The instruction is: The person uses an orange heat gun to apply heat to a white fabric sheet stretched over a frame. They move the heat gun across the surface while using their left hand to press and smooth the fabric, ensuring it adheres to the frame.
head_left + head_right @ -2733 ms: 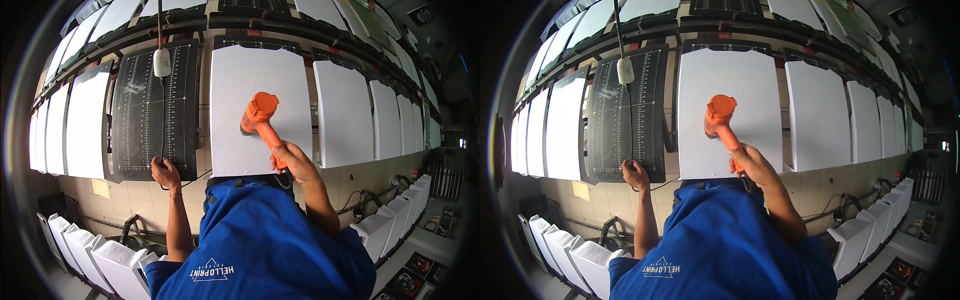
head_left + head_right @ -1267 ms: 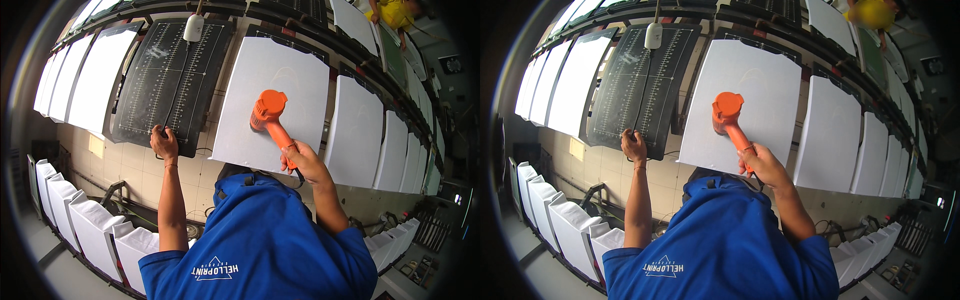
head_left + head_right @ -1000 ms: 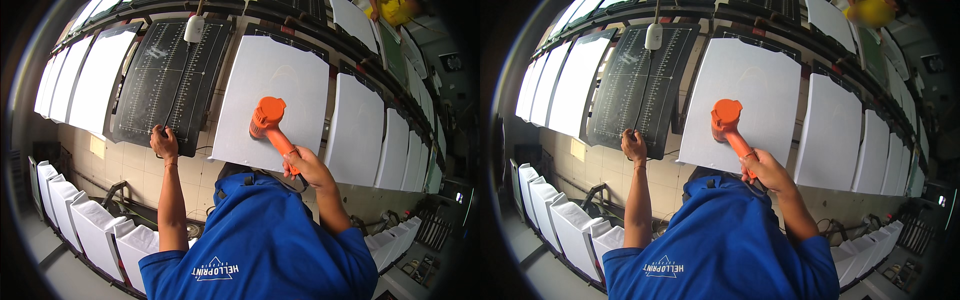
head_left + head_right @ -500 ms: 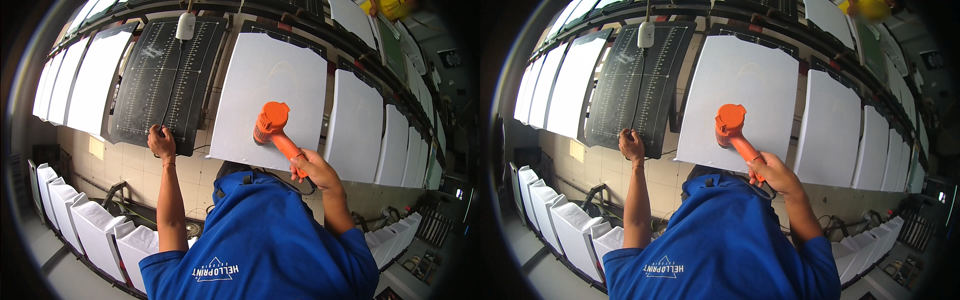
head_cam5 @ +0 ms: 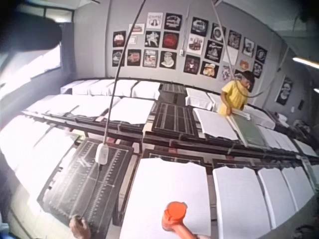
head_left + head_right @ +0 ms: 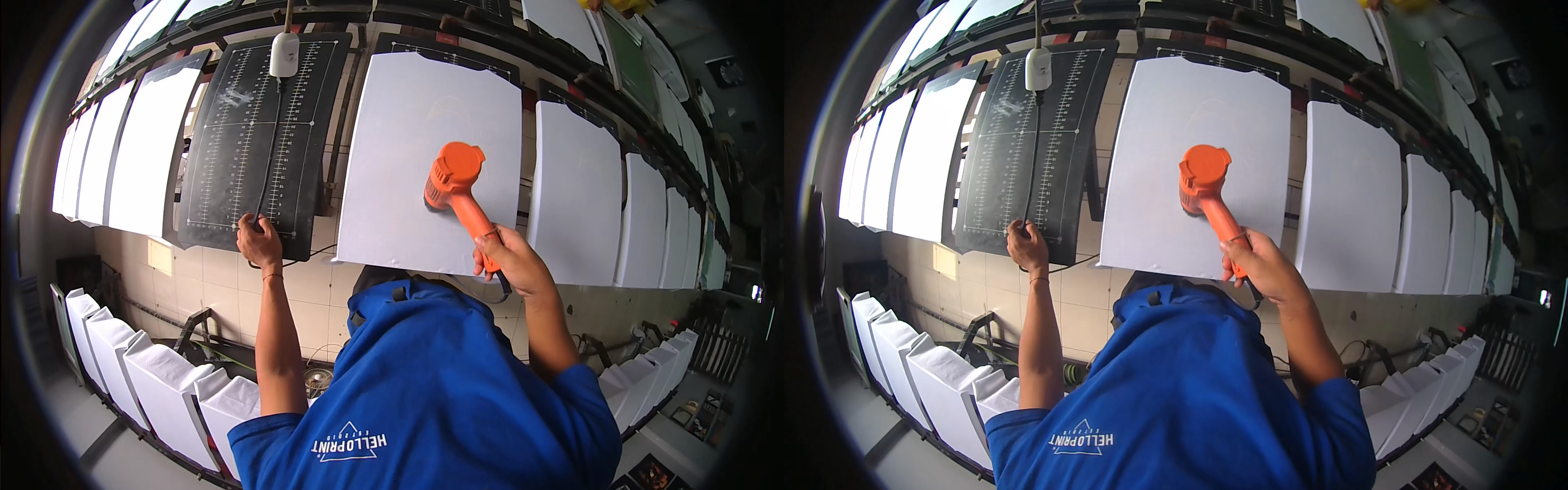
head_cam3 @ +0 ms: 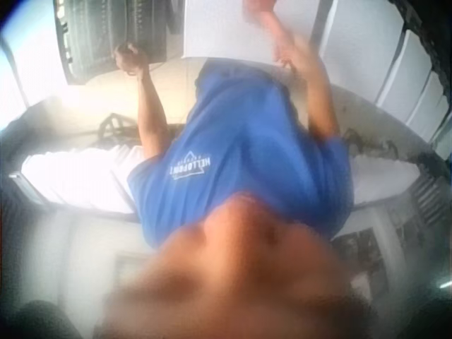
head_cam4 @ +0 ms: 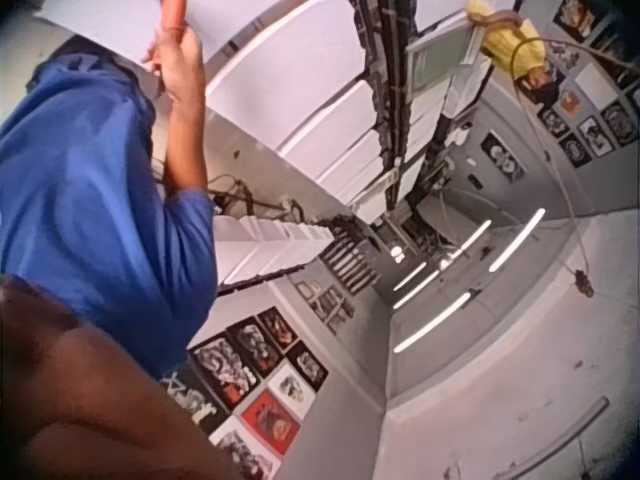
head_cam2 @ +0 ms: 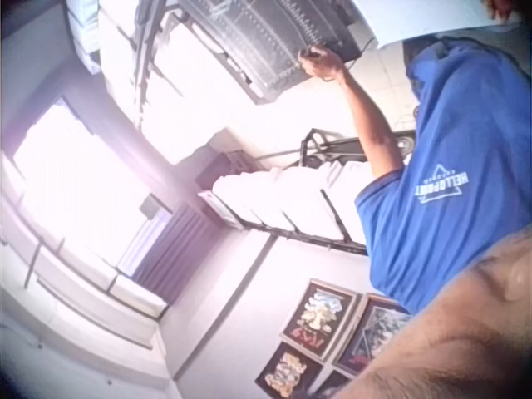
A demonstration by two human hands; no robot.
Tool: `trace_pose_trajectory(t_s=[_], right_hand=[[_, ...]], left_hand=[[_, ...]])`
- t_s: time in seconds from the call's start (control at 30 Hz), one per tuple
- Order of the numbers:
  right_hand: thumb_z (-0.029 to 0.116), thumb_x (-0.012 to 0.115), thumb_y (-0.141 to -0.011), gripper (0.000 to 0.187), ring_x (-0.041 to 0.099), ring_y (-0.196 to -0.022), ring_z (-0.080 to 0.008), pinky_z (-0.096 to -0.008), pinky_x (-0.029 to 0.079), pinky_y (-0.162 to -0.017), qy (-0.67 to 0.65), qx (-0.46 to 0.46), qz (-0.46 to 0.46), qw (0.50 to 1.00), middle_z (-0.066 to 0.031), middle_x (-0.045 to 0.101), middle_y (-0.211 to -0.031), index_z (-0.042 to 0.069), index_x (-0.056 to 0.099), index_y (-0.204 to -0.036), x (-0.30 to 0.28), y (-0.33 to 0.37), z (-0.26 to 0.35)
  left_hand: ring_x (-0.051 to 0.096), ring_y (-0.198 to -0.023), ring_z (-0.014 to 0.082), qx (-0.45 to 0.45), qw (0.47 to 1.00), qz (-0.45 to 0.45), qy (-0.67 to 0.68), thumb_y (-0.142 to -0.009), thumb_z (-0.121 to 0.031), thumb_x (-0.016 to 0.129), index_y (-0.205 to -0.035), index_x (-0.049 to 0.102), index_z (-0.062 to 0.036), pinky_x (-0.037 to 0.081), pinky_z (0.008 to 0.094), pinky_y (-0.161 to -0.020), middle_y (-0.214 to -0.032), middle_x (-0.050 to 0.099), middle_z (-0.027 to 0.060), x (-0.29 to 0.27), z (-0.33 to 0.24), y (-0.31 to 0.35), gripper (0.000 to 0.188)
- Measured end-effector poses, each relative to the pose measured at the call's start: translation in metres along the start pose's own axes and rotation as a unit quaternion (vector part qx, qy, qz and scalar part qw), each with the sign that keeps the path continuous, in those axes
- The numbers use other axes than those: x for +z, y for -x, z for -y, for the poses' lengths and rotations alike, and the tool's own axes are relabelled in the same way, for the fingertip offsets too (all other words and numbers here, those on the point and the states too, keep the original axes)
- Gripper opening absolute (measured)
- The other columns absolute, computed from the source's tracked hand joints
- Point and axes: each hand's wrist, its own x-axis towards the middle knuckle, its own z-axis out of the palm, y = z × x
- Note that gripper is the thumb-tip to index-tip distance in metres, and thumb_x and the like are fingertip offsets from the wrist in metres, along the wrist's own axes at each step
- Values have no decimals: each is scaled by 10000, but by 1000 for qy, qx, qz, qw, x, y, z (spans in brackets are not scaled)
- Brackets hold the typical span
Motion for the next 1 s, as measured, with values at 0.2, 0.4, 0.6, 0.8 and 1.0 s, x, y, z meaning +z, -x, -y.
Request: trace_pose_trajectory(t_s=[0.2, 0.4, 0.6, 0.8, 1.0], right_hand=[[370, 581, -967, 413, 618, -672, -124, -242, 480, -539, 9, 42, 20, 999, -52, 603, -795, -19, 547, -1103, -9, 21, -12], [319, 582, -960, 332, 608, -675, -127, -259, 481, -556, -16, -32, -68, 997, -43, 586, -779, -4, 545, -1024, -6, -9, -4], [315, 580, -965, 329, 617, -671, -124, -251, 479, -547, -28, 1, -45, 999, -44, 588, -774, -7, 546, -1024, -10, 17, -5], [318, 589, -963, 342, 622, -667, -127, -252, 481, -543, -19, 52, -12, 998, -49, 593, -774, -13, 551, -1044, -21, 44, -18], [346, 579, -968, 382, 606, -681, -125, -257, 475, -546, -21, -30, -55, 998, -53, 603, -786, -16, 542, -1084, -24, 11, -12]], left_hand=[[620, -863, 287, -3, 1000, 4, -4, -871, -263, 615, -1051, 621, -86, 446, 411, -817, -857, 670, 84, 1, 1, 1, 253], [617, -859, 294, 8, 1000, 5, -8, -882, -262, 604, -1058, 621, -75, 445, 417, -815, -858, 666, 100, 1, -1, 0, 258], [617, -858, 295, 8, 1000, -6, -11, -883, -253, 605, -1056, 622, -69, 446, 419, -806, -853, 664, 108, 1, 1, 1, 254], [617, -868, 292, 21, 1000, -14, 4, -880, -252, 610, -1053, 623, -66, 442, 416, -809, -845, 669, 104, 1, 0, 2, 254], [613, -869, 275, 26, 1000, -14, -5, -875, -244, 615, -1057, 622, -60, 432, 413, -835, -831, 674, 86, -1, -5, 2, 259]])
